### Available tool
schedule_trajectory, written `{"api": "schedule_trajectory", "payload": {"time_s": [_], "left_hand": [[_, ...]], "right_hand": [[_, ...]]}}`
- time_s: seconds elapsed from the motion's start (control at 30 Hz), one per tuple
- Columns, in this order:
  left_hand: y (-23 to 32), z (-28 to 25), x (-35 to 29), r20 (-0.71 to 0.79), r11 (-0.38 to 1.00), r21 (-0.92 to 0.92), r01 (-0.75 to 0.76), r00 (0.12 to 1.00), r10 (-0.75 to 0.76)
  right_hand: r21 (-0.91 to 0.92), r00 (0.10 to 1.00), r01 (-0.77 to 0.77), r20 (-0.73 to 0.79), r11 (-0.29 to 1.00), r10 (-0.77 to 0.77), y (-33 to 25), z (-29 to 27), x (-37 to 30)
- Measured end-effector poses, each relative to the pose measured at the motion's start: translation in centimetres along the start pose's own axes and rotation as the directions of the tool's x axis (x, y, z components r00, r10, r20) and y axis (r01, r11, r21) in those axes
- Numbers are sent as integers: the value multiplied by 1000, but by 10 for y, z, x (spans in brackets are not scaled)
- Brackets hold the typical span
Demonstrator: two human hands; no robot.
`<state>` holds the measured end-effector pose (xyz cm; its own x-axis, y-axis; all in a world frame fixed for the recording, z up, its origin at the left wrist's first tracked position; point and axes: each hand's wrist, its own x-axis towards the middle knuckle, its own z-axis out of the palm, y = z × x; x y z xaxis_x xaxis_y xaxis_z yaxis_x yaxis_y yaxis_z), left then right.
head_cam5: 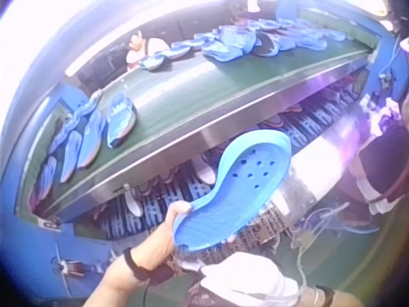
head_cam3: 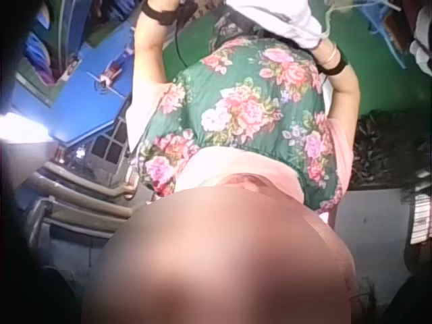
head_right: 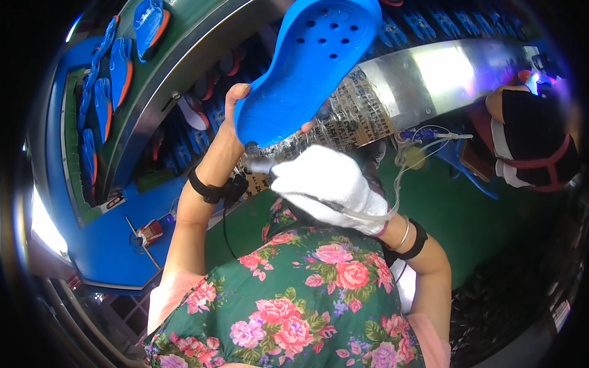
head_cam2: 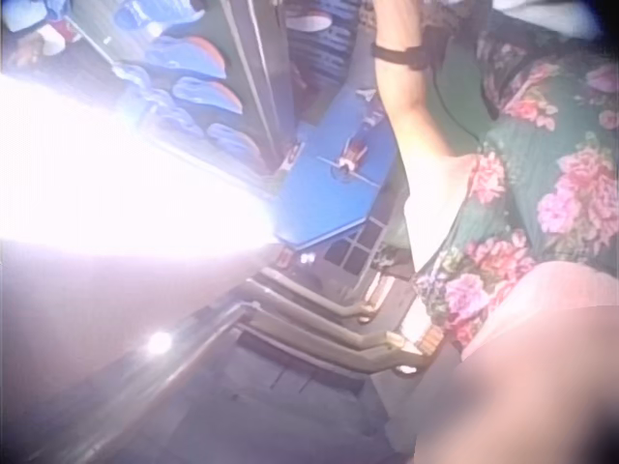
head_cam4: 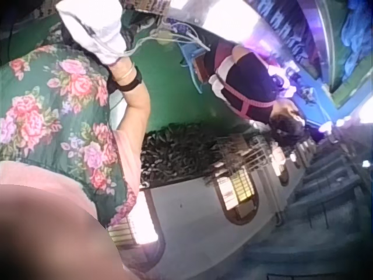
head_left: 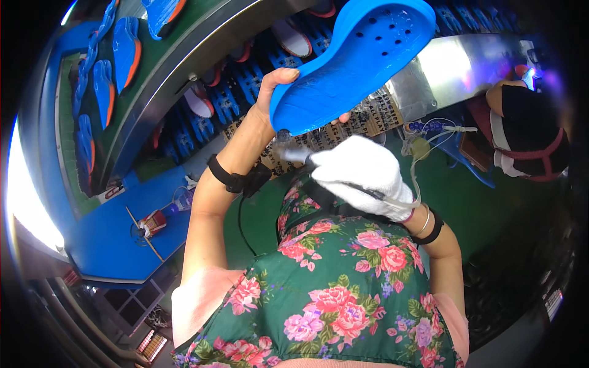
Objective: Applying liquid or adhesive to shoe soles using a brush on an assembly line.
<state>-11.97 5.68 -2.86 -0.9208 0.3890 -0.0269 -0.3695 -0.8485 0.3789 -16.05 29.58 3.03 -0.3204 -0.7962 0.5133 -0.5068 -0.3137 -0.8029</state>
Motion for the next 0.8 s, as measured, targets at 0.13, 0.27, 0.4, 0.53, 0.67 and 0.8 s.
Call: {"api": "schedule_trajectory", "payload": {"time_s": [0.13, 0.27, 0.4, 0.53, 0.67, 0.8], "left_hand": [[2, 1, 3, 15, 998, -63, -23, 1000, 24], [8, -10, 3, 21, 997, -46, -62, 998, 63], [-9, 1, -6, -281, 953, -259, -157, 956, 81], [-29, 3, -6, -168, 933, -341, -117, 984, 62], [-44, 12, 4, -96, 885, -461, -57, 995, 14], [-42, -2, -14, -197, 928, -365, -77, 980, 4]], "right_hand": [[225, 910, -277, -251, 934, 330, 3, 0, 3], [186, 976, -216, 5, 958, 219, 4, 2, 11], [132, 917, -310, -221, 942, 332, 16, -23, 14], [-136, 950, -201, -269, 970, 159, 44, -64, 28], [-485, 931, -41, -335, 873, -142, 72, -96, 42], [-619, 957, 103, -152, 779, -248, 43, -55, 30]]}}
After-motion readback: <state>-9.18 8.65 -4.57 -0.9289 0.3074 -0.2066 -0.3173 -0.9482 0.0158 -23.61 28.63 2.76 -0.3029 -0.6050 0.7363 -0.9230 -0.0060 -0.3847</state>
